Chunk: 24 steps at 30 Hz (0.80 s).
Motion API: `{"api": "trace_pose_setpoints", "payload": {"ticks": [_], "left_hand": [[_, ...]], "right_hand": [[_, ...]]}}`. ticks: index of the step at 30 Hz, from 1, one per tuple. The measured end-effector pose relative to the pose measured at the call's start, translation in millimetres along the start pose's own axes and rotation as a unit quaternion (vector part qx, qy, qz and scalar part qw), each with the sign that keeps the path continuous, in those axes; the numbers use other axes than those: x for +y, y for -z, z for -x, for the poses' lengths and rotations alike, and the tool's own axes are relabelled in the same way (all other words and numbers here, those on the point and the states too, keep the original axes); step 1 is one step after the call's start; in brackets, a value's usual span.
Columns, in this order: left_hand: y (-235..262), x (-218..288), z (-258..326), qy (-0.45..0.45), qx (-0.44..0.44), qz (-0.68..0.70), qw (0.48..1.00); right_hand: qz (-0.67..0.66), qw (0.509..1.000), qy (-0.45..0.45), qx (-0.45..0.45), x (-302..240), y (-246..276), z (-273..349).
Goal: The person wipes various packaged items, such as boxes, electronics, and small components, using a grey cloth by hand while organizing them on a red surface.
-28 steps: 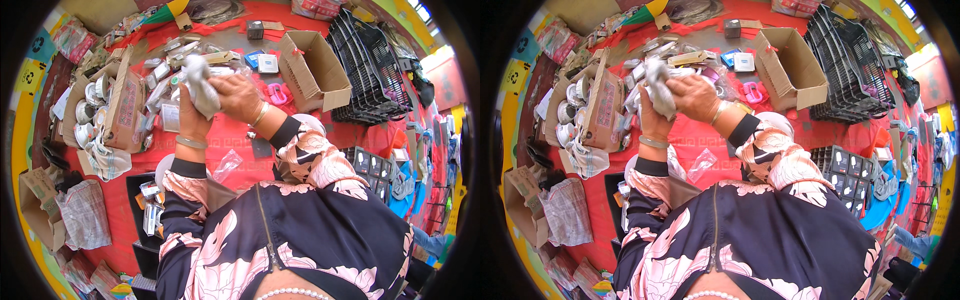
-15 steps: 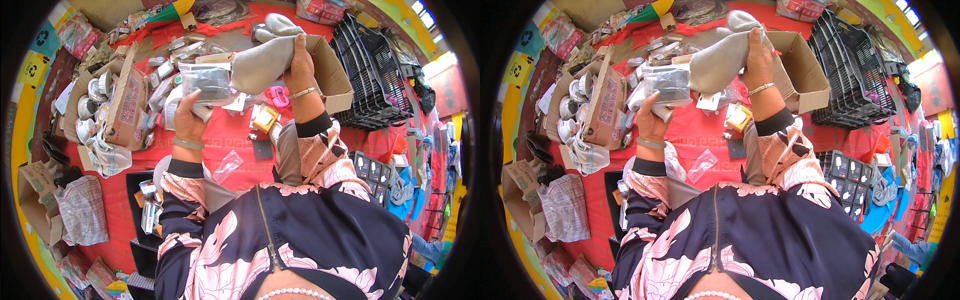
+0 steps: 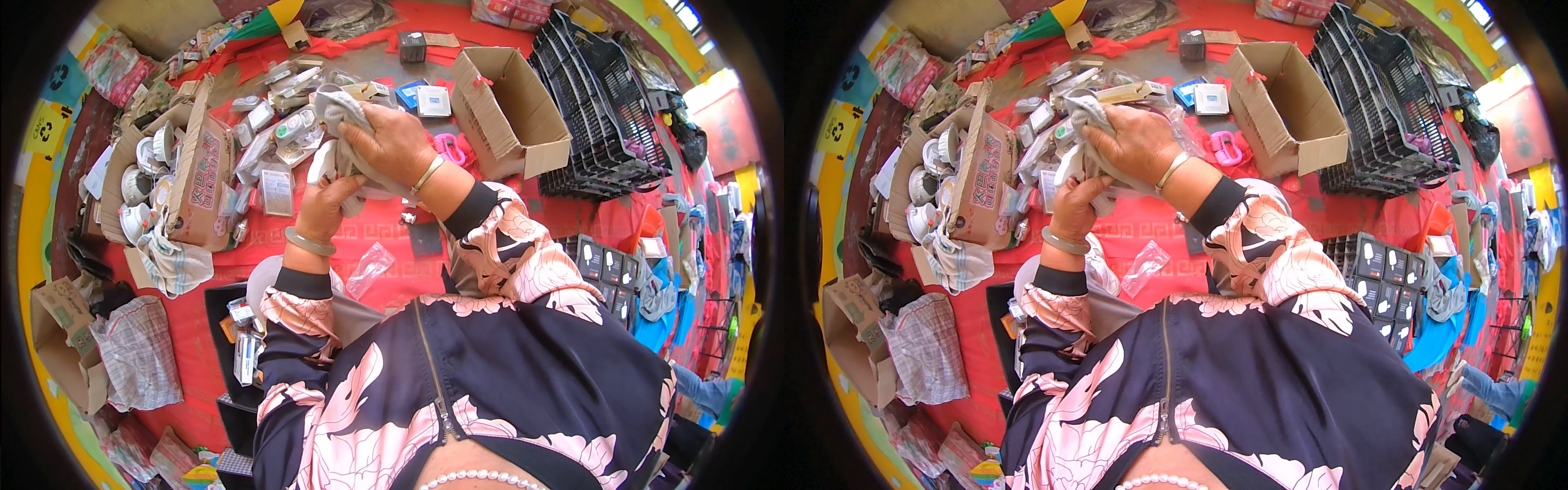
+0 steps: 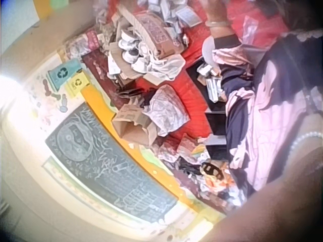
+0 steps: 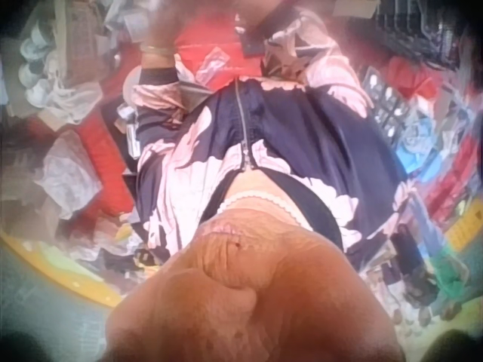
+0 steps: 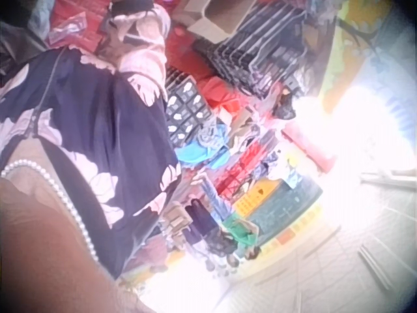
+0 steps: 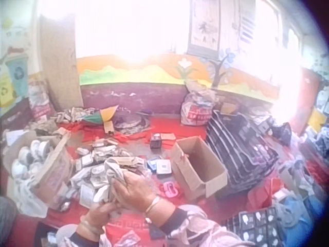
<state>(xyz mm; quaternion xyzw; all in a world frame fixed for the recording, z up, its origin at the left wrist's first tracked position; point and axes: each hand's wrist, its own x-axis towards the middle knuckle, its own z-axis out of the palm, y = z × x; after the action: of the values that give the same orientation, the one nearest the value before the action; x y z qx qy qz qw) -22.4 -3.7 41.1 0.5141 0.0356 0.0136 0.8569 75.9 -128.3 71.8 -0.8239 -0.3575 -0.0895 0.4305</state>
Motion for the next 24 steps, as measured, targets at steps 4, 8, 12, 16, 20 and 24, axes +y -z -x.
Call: {"api": "trace_pose_setpoints", "payload": {"ticks": [4, 8, 12, 16, 20, 24], "left_hand": [[8.6, -1.4, 0.1, 0.062, -0.016, -0.003, 0.998], [11.0, -8.4, -3.6, 0.036, 0.001, 0.052, 0.998], [9.9, 6.7, -2.9, -0.01, -0.019, 0.146, 0.989], [23.5, 5.0, -8.7, -0.067, 0.005, 0.268, 0.961], [23.3, -14.6, -20.7, -0.092, 0.037, 0.283, 0.954], [-6.3, -16.3, -17.4, -0.072, 0.023, 0.268, 0.96]], "right_hand": [[-0.125, 0.986, -0.109, 0.002, 31.9, -5.2, -12.6], [-0.071, 0.996, -0.053, 0.011, 82.2, -4.9, -27.1], [-0.434, 0.822, -0.343, 0.135, 73.8, 35.9, -28.8], [-0.602, 0.722, -0.314, 0.133, 60.7, 47.0, -22.8], [-0.552, 0.782, -0.287, -0.029, 30.2, 6.1, -6.5], [-0.502, 0.848, -0.159, 0.057, 11.1, -27.0, -3.1]]}}
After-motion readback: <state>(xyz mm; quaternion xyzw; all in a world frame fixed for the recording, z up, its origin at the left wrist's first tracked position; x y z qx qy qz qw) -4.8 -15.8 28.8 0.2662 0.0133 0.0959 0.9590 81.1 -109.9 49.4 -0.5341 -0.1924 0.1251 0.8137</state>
